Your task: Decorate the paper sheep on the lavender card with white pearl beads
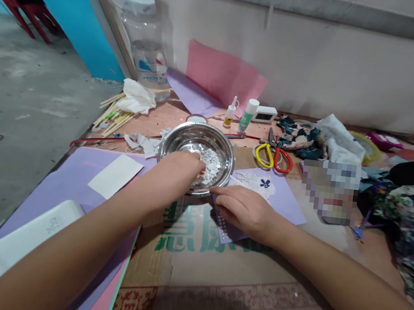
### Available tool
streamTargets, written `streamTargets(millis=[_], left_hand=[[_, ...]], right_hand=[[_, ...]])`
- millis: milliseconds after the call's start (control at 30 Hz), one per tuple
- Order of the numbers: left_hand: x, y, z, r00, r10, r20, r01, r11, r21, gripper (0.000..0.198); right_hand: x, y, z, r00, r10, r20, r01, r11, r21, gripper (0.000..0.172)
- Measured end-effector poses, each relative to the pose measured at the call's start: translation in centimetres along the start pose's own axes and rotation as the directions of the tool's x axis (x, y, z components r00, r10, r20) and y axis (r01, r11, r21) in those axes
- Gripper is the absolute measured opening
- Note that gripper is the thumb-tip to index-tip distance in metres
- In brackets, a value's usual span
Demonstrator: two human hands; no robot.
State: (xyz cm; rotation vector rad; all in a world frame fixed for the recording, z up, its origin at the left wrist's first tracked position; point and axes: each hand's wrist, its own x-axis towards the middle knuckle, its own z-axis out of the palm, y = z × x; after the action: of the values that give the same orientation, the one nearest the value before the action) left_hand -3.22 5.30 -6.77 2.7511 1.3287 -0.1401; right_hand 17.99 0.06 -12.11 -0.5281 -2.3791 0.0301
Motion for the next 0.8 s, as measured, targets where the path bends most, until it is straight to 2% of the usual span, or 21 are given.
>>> streamTargets(millis=[100, 233, 467, 533, 700, 800], left_hand=[[-0.3, -0.3, -0.2, 0.999, 0.034, 0.003, -0.034, 0.999, 0.004, 0.023], [-0.2, 0.1, -0.7, 0.993, 0.033, 0.111, -0.031, 0.999, -0.017, 0.022], [0.0, -0.9, 0.2, 1.000, 0.027, 0.015, -0.029, 0.996, 0.089, 0.022], [-0.1, -0.8, -0.1, 0.999, 0.036, 0.031, -0.039, 0.996, 0.084, 0.022], [-0.1, 0.2, -1.4, 0.988, 0.023, 0.150, -0.027, 0.999, 0.025, 0.026], [0.0, 0.2, -1.4, 0.991, 0.026, 0.132, -0.028, 1.000, 0.014, 0.025]], right_hand=[[-0.1, -0.1, -0.1, 1.000, -0.019, 0.019, 0.019, 1.000, 0.000, 0.010], [-0.1, -0.1, 0.0, 0.999, -0.018, 0.030, 0.018, 1.000, 0.004, 0.010], [0.0, -0.1, 0.1, 1.000, -0.017, 0.025, 0.017, 1.000, 0.010, 0.011], [0.0, -0.1, 0.1, 1.000, -0.010, 0.025, 0.010, 1.000, 0.007, 0.011], [0.0, -0.1, 0.1, 0.999, -0.008, 0.035, 0.008, 1.000, -0.008, 0.011], [0.0, 0.0, 0.1, 1.000, -0.016, 0.026, 0.017, 1.000, -0.006, 0.010]])
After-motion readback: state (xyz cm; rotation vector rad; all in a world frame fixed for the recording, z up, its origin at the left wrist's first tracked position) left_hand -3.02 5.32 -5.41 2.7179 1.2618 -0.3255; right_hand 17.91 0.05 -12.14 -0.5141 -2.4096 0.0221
